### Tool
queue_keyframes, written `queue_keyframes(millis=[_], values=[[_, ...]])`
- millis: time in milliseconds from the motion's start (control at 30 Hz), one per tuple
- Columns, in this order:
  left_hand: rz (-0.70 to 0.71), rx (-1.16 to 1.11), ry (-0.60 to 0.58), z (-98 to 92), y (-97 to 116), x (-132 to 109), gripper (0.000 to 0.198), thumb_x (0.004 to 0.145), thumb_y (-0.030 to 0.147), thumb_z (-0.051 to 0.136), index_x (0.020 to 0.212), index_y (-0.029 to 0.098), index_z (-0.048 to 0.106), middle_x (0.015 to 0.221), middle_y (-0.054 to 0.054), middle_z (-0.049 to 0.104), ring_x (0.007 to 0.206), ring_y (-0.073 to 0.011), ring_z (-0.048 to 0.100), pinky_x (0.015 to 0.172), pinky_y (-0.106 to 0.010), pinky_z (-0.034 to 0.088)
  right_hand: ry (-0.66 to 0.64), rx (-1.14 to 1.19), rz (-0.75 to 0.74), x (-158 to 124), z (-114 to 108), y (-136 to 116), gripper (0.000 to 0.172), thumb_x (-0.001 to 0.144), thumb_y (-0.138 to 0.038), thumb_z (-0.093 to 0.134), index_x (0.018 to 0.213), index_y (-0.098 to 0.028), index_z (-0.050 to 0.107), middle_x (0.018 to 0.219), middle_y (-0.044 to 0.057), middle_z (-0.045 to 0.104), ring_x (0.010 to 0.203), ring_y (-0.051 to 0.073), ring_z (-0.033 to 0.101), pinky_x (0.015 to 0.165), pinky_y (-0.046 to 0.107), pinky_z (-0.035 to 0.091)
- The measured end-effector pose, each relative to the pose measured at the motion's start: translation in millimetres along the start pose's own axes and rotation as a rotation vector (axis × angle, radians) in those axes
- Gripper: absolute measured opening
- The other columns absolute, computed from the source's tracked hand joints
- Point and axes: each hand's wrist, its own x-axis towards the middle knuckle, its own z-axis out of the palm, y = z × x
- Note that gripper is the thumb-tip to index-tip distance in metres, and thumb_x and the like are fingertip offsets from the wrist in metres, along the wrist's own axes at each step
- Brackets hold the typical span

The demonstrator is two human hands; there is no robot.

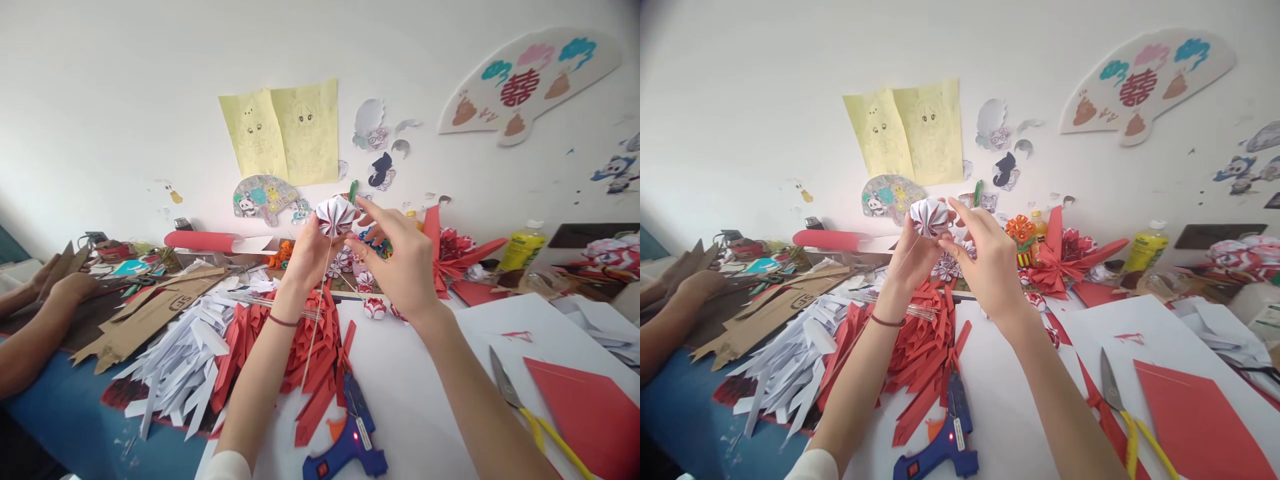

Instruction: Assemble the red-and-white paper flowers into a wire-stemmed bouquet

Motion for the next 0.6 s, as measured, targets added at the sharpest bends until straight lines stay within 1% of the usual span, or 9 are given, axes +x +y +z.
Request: queue_keyframes(millis=[67,133,233,333,400,467,533,600], values=[[0.005,0.029,-0.015,1.1,-1.4,-0.4,0.038,0.103,0.046,0.043,0.112,0.019,0.068,0.106,-0.007,0.072,0.075,-0.0115,0.066,0.073,-0.023,0.054,0.009,-0.014,-0.040,0.6,-2.4,-0.8,0.043,0.094,-0.022,0.061,0.136,-0.025,0.057,0.103,0.005,0.066,0.088,0.016,0.063,0.088,0.033,0.053],[0.012,0.095,0.015,1.7,-1.8,-0.4,0.041,0.101,0.052,0.044,0.113,0.021,0.068,0.108,-0.006,0.072,0.078,-0.0131,0.067,0.074,-0.024,0.055,0.019,-0.024,-0.063,1.0,-4.5,-3.1,0.041,0.095,-0.022,0.059,0.136,-0.024,0.058,0.103,0.005,0.066,0.092,0.016,0.063,0.091,0.033,0.052],[0.001,0.204,0.084,1.9,-0.1,-0.5,0.050,0.098,0.062,0.043,0.117,0.021,0.065,0.113,-0.008,0.071,0.086,-0.0169,0.069,0.075,-0.028,0.056,0.024,-0.052,-0.081,0.8,-6.1,-6.5,0.040,0.095,-0.023,0.059,0.135,-0.025,0.058,0.104,0.005,0.067,0.094,0.018,0.063,0.090,0.034,0.052],[-0.023,0.244,0.095,1.3,3.4,-0.7,0.055,0.095,0.067,0.045,0.120,0.022,0.063,0.111,-0.009,0.071,0.091,-0.0198,0.070,0.074,-0.029,0.057,0.019,-0.072,-0.087,1.3,-8.2,-8.3,0.041,0.093,-0.027,0.063,0.134,-0.024,0.059,0.104,0.006,0.067,0.095,0.019,0.063,0.088,0.034,0.053],[-0.037,0.248,0.095,0.5,6.0,-0.8,0.055,0.094,0.067,0.048,0.118,0.020,0.063,0.106,-0.009,0.072,0.093,-0.0207,0.071,0.071,-0.027,0.056,0.014,-0.079,-0.074,2.5,-11.2,-8.3,0.042,0.092,-0.030,0.065,0.133,-0.024,0.059,0.103,0.006,0.067,0.095,0.020,0.064,0.086,0.034,0.053],[-0.075,0.238,0.095,-0.4,8.5,-0.7,0.051,0.094,0.063,0.050,0.115,0.019,0.064,0.100,-0.009,0.073,0.086,-0.0193,0.072,0.063,-0.024,0.054,-0.001,-0.094,-0.055,3.9,-15.6,-6.9,0.043,0.091,-0.031,0.067,0.132,-0.024,0.060,0.107,0.007,0.067,0.097,0.021,0.064,0.084,0.034,0.053],[-0.131,0.228,0.093,-1.0,10.9,-1.0,0.046,0.095,0.059,0.051,0.111,0.018,0.064,0.092,-0.008,0.073,0.069,-0.0146,0.070,0.054,-0.021,0.051,-0.043,-0.100,-0.052,5.1,-20.1,-4.0,0.043,0.090,-0.030,0.067,0.132,-0.025,0.060,0.113,0.008,0.066,0.101,0.021,0.064,0.085,0.033,0.053],[-0.180,0.253,0.096,-0.6,13.1,-2.2,0.044,0.095,0.057,0.053,0.107,0.017,0.065,0.081,-0.005,0.072,0.051,-0.0099,0.063,0.046,-0.020,0.047,-0.099,-0.076,-0.052,5.8,-23.7,-0.2,0.044,0.091,-0.028,0.067,0.134,-0.026,0.059,0.120,0.007,0.065,0.107,0.020,0.063,0.090,0.033,0.052]])
